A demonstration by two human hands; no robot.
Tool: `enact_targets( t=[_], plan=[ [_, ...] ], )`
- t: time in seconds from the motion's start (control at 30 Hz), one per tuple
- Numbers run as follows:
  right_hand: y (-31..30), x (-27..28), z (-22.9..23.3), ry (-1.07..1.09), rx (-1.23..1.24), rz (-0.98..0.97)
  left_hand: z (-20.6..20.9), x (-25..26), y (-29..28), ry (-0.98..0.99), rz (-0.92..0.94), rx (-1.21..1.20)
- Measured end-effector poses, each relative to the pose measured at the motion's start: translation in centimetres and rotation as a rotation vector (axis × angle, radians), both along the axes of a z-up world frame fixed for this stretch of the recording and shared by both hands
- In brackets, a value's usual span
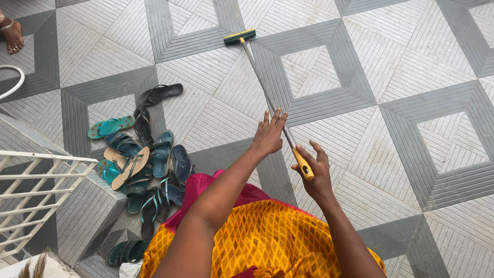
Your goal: The person assembles a floor squeegee by sliding a metal pole into the head and securing the handle.
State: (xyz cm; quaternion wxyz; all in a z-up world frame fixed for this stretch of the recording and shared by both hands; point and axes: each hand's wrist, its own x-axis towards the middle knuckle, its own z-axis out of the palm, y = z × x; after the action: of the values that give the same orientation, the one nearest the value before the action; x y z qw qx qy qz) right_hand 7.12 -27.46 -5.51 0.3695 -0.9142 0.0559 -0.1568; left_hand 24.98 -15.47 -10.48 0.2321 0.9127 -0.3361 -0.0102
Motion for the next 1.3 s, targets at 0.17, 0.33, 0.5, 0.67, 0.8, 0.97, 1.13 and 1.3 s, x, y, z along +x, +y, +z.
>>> enact_targets(
  t=[0.17, 0.33, 0.5, 0.67, 0.8, 0.97, 1.13, 1.3],
  plan=[
    [-2.1, -1.9, 0.9, -0.541, 0.113, -0.102, 4.4, -0.9, -1.1, -0.078, -0.108, -0.282],
    [-2.4, -2.1, 0.7, -0.817, 0.22, -0.065, 4.8, -2.6, -2.0, 0.168, -0.347, -0.245],
    [-1.4, -0.8, 0.9, -0.368, -0.033, -0.094, 0.3, 0.5, -0.5, -0.088, -0.085, -0.248],
    [-2.2, -1.0, 1.7, -0.353, 0.071, -0.072, 2.7, -1.1, -1.1, -0.245, 0.004, -0.182],
    [-3.7, -1.9, 2.4, -0.741, 0.061, -0.093, 6.1, -2.6, -1.6, 0.067, -0.255, -0.223],
    [-2.6, -1.3, 2.4, -0.747, 0.066, -0.084, 4.6, -1.1, -0.8, 0.191, -0.311, -0.262],
    [-2.0, -0.2, 2.2, -0.254, -0.002, 0.021, 2.6, 0.2, 0.0, -0.372, 0.039, -0.101],
    [-4.7, -0.9, 1.8, -0.697, 0.352, -0.266, 4.2, -3.4, -1.8, 0.009, -0.21, -0.195]
  ],
)
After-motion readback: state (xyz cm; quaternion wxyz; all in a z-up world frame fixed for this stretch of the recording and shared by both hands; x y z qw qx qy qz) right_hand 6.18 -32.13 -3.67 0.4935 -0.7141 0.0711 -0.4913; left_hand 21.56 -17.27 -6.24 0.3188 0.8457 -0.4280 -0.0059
